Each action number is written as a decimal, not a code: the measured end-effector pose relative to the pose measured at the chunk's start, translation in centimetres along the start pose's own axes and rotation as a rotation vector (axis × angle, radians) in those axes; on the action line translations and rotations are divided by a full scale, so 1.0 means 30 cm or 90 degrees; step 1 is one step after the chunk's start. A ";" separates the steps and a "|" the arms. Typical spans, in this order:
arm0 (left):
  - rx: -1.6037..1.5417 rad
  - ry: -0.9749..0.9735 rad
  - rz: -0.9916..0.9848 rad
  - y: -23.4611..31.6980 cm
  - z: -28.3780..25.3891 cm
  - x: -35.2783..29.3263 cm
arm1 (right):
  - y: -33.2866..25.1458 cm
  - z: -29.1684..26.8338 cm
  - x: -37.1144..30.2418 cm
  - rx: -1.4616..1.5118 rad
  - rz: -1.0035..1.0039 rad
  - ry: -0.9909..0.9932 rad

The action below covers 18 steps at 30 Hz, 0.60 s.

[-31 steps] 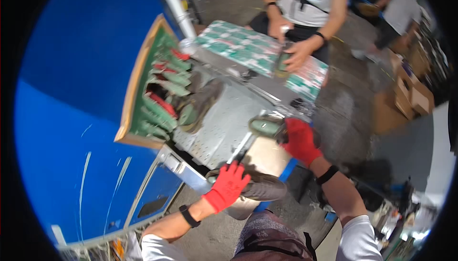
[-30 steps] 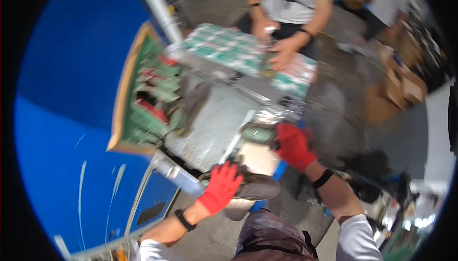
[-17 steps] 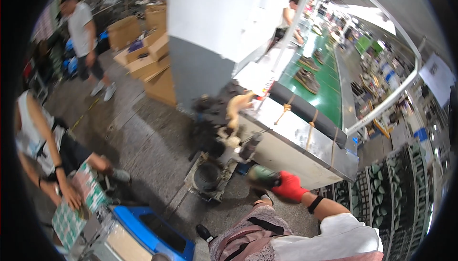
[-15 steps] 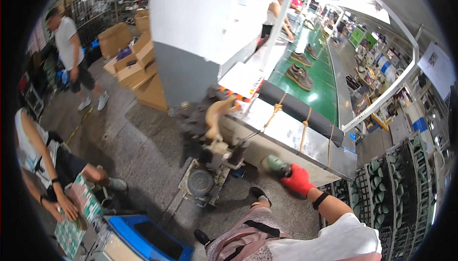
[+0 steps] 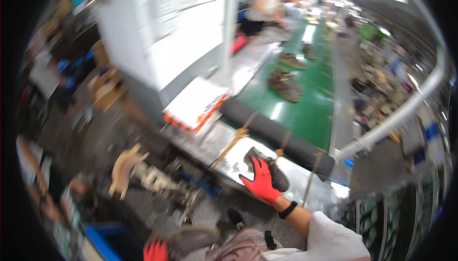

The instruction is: Transfer shoe lasts and shoes between conveyor belts and processing machinery in a factory.

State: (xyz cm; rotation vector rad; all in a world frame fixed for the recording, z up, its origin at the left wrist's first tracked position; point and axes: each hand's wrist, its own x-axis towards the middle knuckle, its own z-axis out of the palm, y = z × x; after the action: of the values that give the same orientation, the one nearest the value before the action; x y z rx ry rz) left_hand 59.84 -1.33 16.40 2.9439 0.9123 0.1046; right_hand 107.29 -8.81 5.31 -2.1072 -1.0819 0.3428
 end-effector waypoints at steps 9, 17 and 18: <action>-0.104 0.187 -0.006 0.300 0.120 0.305 | -0.407 0.027 -0.206 0.857 0.432 -0.678; -0.249 0.225 -0.250 0.201 0.328 0.368 | -0.572 0.199 -0.037 0.479 -0.050 -0.299; -0.293 0.249 -0.271 0.184 0.352 0.378 | -0.588 0.211 -0.027 0.462 -0.067 -0.322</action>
State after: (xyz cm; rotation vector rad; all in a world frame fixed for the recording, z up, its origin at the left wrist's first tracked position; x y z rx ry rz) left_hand 73.15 0.17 6.82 2.2893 1.3250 0.7702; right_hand 93.00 0.32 13.36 -1.3360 -1.1121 1.0782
